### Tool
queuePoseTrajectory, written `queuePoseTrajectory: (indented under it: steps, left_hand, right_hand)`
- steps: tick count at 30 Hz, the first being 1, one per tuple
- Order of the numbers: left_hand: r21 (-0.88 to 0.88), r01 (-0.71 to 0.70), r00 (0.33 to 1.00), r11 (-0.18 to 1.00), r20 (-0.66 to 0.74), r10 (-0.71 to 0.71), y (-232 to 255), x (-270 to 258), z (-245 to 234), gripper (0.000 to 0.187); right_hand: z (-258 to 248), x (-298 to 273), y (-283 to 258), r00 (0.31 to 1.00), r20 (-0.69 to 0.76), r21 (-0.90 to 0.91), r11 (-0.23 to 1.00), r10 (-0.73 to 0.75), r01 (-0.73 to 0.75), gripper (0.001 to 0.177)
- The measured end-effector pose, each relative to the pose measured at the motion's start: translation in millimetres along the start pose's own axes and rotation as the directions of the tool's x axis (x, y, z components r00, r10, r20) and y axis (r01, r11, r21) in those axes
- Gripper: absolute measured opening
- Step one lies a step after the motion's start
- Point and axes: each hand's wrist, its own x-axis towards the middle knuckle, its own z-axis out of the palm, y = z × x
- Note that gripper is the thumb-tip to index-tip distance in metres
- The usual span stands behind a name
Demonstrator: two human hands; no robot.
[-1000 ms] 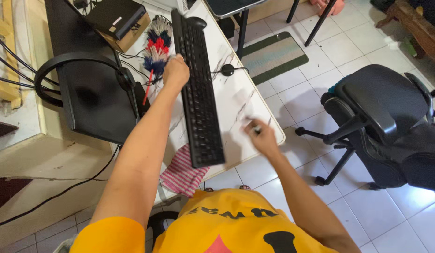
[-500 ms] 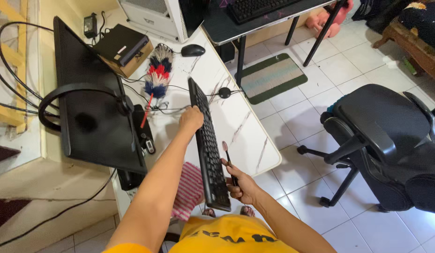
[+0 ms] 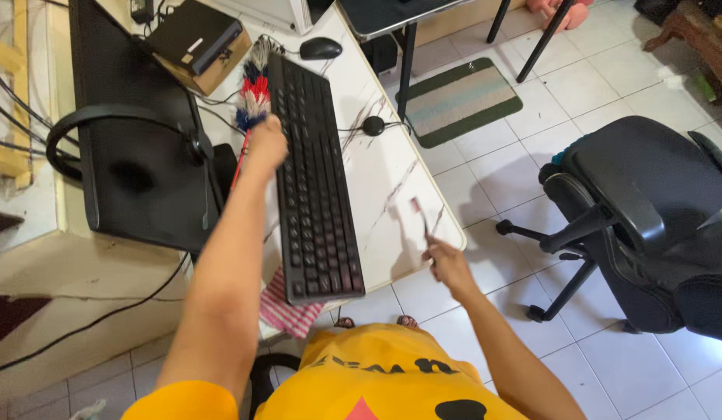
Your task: The person cleans a computer desk setup using a duster, cloth, and spoon. They dust the desk surface, wipe the monitor, and then use a spoon to scrape debris from between the keyboard keys before wiping the keyboard with a cloth.
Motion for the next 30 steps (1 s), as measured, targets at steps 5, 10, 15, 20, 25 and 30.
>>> queuePoseTrajectory:
  steps: [5,10,15,20,25,30]
  left_hand:
    - [-0.478,0.209,0.977,0.853,0.066,-0.202,5.2,34.3,-27.7,0.067]
    - [-0.875,0.258,0.961,0.41,0.187,-0.204,39.8,51.9,-41.4,0.055]
    - [-0.919,0.326,0.938,0.221,0.285,-0.2,81.8,40.8,-51.9,0.044]
    - [-0.891,0.361,0.877,0.276,0.225,-0.424,118.5,47.0,-61.3,0.037]
    - [-0.96,0.264,0.953,0.097,0.244,-0.181,134.9,37.3,-81.6,0.038]
    - [-0.929,0.324,0.939,0.176,0.294,-0.178,146.9,20.9,-102.6,0.046]
  right_hand:
    - [4.8,8.5,-13.0,0.965,0.025,-0.386,0.888,-0.261,0.25,0.042]
    - [54.7,15.1,-34.5,0.942,0.178,-0.502,0.797,-0.284,0.335,0.049]
    - [117.5,25.0,-31.7,0.746,0.385,-0.577,0.489,-0.544,0.654,0.051]
    - [223.7,-18.3,-7.9,0.427,0.744,-0.402,0.166,-0.514,0.901,0.042]
    - [254.7,-38.1,-4.6,0.706,0.661,-0.701,0.125,-0.254,0.702,0.098]
    - [236.1,37.2,-19.4,0.744,0.608,-0.771,0.018,-0.278,0.637,0.093]
